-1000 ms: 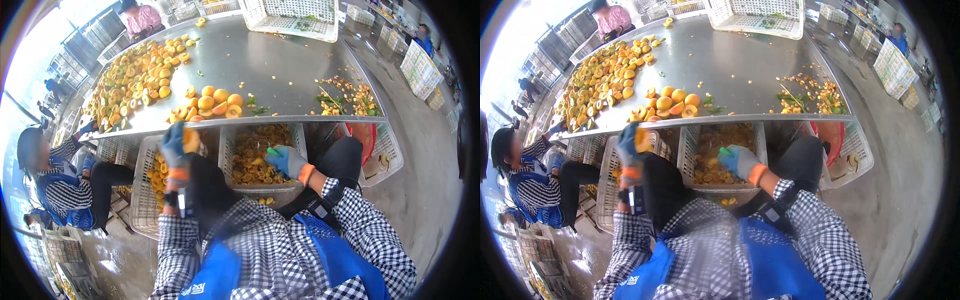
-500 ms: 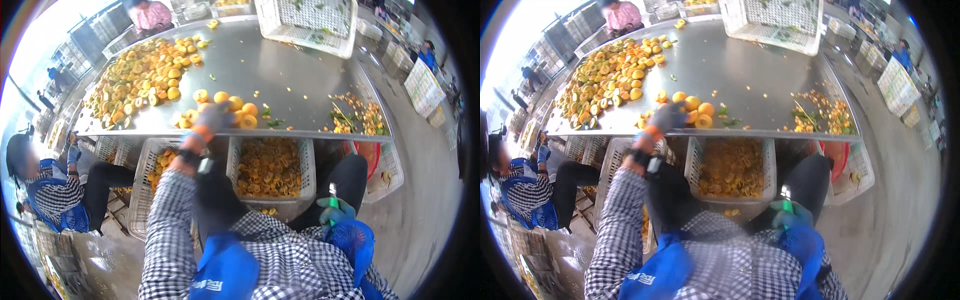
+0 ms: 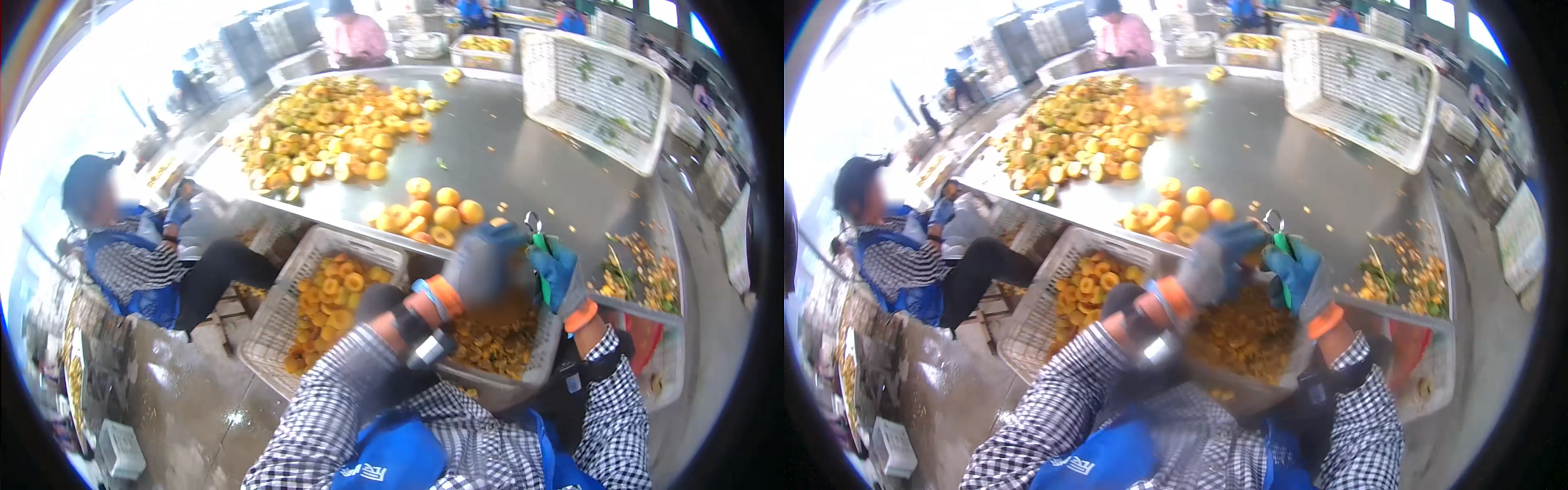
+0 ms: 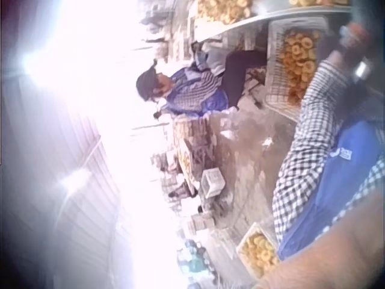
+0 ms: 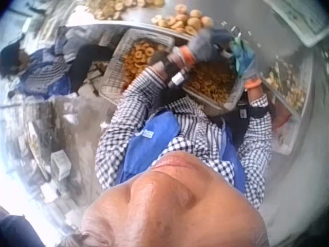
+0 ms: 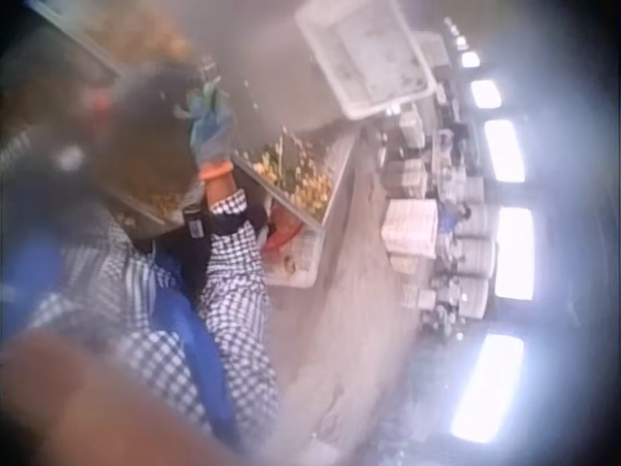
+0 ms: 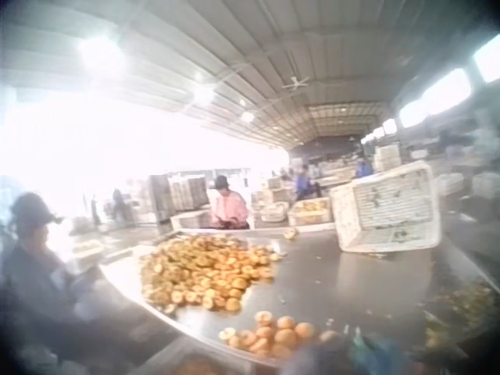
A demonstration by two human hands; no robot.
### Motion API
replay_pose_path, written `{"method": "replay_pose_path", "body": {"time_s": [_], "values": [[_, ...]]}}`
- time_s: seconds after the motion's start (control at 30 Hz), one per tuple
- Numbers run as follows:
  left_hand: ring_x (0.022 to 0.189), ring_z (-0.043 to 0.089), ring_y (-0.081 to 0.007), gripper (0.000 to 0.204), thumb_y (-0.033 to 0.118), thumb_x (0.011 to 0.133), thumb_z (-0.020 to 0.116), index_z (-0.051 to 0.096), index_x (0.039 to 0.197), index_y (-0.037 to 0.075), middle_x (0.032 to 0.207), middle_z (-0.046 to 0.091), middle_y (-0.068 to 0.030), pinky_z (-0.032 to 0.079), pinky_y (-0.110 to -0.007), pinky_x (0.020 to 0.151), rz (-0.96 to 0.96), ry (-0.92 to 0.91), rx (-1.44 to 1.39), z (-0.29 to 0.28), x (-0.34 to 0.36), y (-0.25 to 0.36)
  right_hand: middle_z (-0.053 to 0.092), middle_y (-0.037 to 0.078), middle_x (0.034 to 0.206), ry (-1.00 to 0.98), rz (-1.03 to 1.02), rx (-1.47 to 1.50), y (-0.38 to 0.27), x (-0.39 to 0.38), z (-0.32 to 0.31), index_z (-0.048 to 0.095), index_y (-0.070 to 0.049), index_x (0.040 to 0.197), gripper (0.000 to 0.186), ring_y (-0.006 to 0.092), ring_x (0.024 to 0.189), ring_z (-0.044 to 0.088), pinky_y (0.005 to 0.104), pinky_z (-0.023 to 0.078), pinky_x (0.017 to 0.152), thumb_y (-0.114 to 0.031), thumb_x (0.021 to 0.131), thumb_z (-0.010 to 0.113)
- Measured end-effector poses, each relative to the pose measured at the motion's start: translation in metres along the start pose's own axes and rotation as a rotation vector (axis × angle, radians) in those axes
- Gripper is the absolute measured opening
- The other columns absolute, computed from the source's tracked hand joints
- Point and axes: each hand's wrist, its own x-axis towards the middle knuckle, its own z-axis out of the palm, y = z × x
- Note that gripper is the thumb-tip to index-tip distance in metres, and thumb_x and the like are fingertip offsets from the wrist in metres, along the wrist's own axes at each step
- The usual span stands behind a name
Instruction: The recorder uses a hand-held pitting tool to remove pits from apricots on an industrial processing table.
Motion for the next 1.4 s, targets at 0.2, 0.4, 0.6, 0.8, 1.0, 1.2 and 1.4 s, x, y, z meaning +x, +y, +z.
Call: {"method": "replay_pose_path", "body": {"time_s": [0.2, 0.4, 0.6, 0.8, 1.0, 1.2, 1.4], "values": [[0.092, 0.051, -0.0168, 0.042, 0.018, 0.074, 0.06, 0.049, 0.112, 0.003, 0.101, 0.054, -0.0065, 0.04, -0.027, 0.082, -0.706, 0.005, -0.749, 0.0, -0.016, -0.013, 0.057, 0.002, 0.078, 0.043, -0.099, 0.284, 0.038, 0.035, 0.025, 0.057, -0.002, 0.092, 0.022, 0.0095, 0.068, 0.054, 0.0226, 0.045, 0.057, -0.013, 0.073, 0.06], [0.078, 0.048, -0.0055, 0.026, 0.026, 0.087, 0.046, 0.056, 0.095, 0.003, 0.083, 0.054, 0.0019, 0.043, -0.022, 0.065, -0.641, 0.096, -0.822, 0.056, -0.051, -0.077, 0.059, 0.016, 0.085, 0.257, -0.639, -0.691, 0.048, 0.034, 0.019, 0.056, -0.003, 0.09, 0.018, 0.0263, 0.076, 0.059, 0.0328, 0.046, 0.063, -0.009, 0.073, 0.058], [0.082, 0.059, -0.0168, 0.026, -0.004, 0.068, 0.059, 0.054, 0.093, 0.004, 0.089, 0.062, -0.0058, 0.046, -0.026, 0.074, -0.538, 0.163, -0.716, 0.014, -0.029, -0.061, 0.058, 0.017, 0.07, 0.178, -0.488, -0.649, 0.037, 0.013, 0.037, 0.057, -0.005, 0.081, 0.025, 0.0359, 0.064, 0.056, 0.0423, 0.044, 0.057, -0.029, 0.08, 0.053], [0.083, 0.06, -0.0175, 0.02, 0.008, 0.076, 0.056, 0.054, 0.095, 0.002, 0.09, 0.062, -0.0084, 0.047, -0.027, 0.074, -0.446, 0.114, -0.642, 0.029, -0.032, -0.044, 0.057, 0.019, 0.069, 0.122, -0.34, -0.691, 0.048, 0.011, 0.04, 0.057, -0.003, 0.077, 0.035, 0.0354, 0.065, 0.056, 0.0417, 0.044, 0.055, -0.036, 0.083, 0.048], [0.079, 0.06, -0.0177, 0.033, 0.033, 0.084, 0.047, 0.055, 0.091, 0.002, 0.083, 0.061, -0.0077, 0.047, -0.028, 0.072, -0.517, 0.221, -0.666, 0.03, -0.034, -0.031, 0.057, 0.02, 0.069, 0.124, -0.331, -0.791, 0.047, 0.009, 0.045, 0.057, -0.003, 0.077, 0.038, 0.0352, 0.066, 0.056, 0.0414, 0.044, 0.058, -0.038, 0.084, 0.045], [0.074, 0.059, -0.0174, 0.039, 0.039, 0.082, 0.047, 0.057, 0.085, 0.002, 0.078, 0.06, -0.0071, 0.047, -0.027, 0.067, -0.511, 0.319, -0.543, 0.031, -0.035, -0.029, 0.058, 0.02, 0.077, -0.006, -0.395, -0.618, 0.062, 0.017, 0.047, 0.056, -0.003, 0.087, 0.036, 0.036, 0.072, 0.056, 0.041, 0.044, 0.061, -0.036, 0.086, 0.042], [0.071, 0.058, -0.0168, 0.038, 0.037, 0.081, 0.047, 0.057, 0.084, 0.001, 0.077, 0.06, -0.0076, 0.047, -0.026, 0.066, -0.561, 0.349, -0.67, 0.034, -0.038, -0.034, 0.058, 0.016, 0.075, -0.083, -0.432, -0.437, 0.077, 0.026, 0.053, 0.054, -0.002, 0.088, 0.023, 0.0313, 0.069, 0.057, 0.0349, 0.043, 0.059, -0.023, 0.086, 0.045]]}}
